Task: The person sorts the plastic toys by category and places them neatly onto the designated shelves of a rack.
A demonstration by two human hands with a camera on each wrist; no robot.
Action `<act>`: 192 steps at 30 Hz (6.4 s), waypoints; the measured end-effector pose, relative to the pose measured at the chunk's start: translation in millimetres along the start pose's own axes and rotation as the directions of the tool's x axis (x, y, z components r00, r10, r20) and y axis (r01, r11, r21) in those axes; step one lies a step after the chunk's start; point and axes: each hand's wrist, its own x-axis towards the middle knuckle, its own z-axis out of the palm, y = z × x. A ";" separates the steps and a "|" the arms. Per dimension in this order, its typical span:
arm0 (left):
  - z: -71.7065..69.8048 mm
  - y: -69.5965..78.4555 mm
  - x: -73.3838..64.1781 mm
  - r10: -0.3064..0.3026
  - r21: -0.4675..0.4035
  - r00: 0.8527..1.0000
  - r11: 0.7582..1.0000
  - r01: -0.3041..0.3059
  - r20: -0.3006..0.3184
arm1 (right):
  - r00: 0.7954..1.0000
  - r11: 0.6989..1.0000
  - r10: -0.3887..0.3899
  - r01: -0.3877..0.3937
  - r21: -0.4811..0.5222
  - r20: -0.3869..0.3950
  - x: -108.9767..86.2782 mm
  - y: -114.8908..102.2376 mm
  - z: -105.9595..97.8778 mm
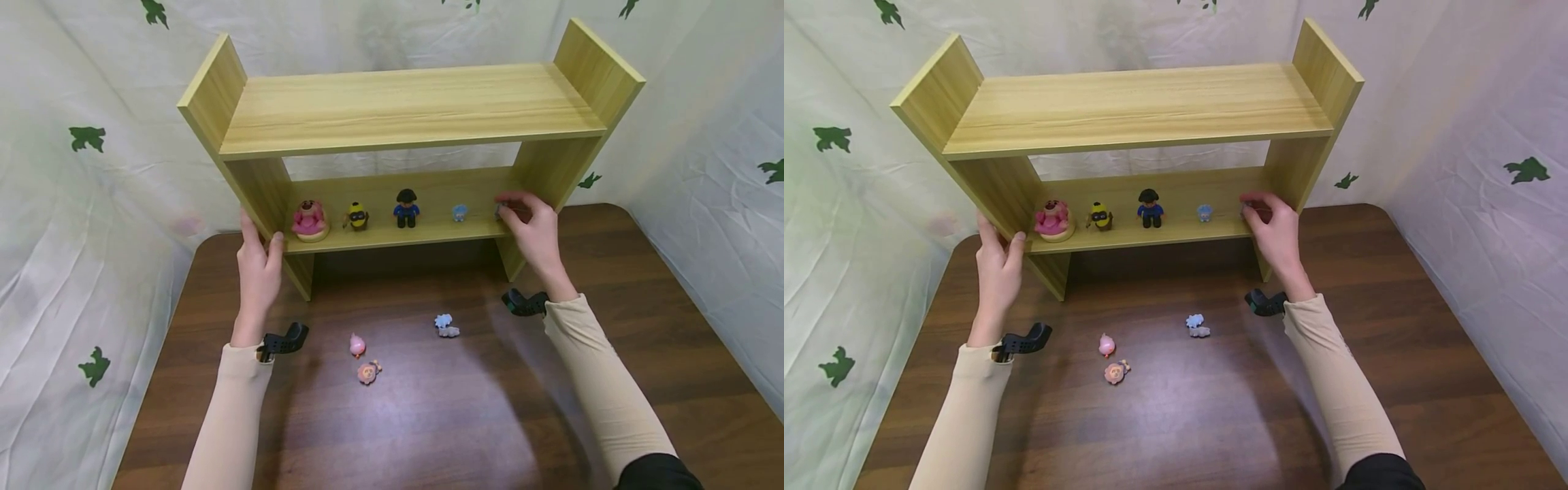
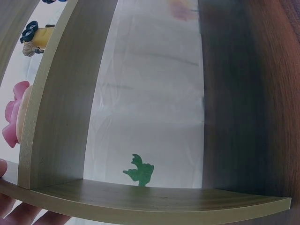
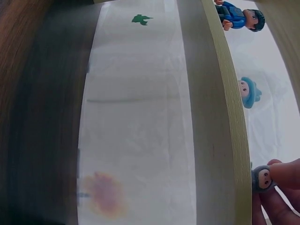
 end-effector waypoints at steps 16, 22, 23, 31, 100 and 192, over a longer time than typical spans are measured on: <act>-0.5 0.0 0.1 0.000 0.002 1.000 1.000 0.000 0.004 | 0.999 0.995 -0.024 0.021 0.093 0.024 -9.0 1.1 -2.4; -0.8 1.0 0.5 0.006 -0.001 1.000 1.000 -0.006 0.002 | 1.000 0.994 -0.028 0.026 0.104 0.010 -13.9 2.8 -3.5; -0.8 0.7 0.6 0.006 -0.003 1.000 1.000 -0.006 0.001 | 1.000 0.995 -0.026 0.025 0.101 0.011 -14.6 2.9 -3.6; -0.3 -0.3 0.0 0.002 -0.005 1.000 1.000 -0.002 0.000 | 0.999 0.997 -0.030 0.027 0.076 0.043 -16.9 2.6 -3.9; 0.3 -0.2 -1.3 -0.022 -0.005 1.000 1.000 0.022 0.003 | 0.998 0.996 -0.007 0.013 -0.089 0.060 10.2 37.7 -2.1; 0.9 -1.1 -2.0 -0.004 0.007 1.000 1.000 0.004 -0.001 | 0.833 0.989 0.142 -0.141 -0.042 0.535 -132.4 95.5 50.5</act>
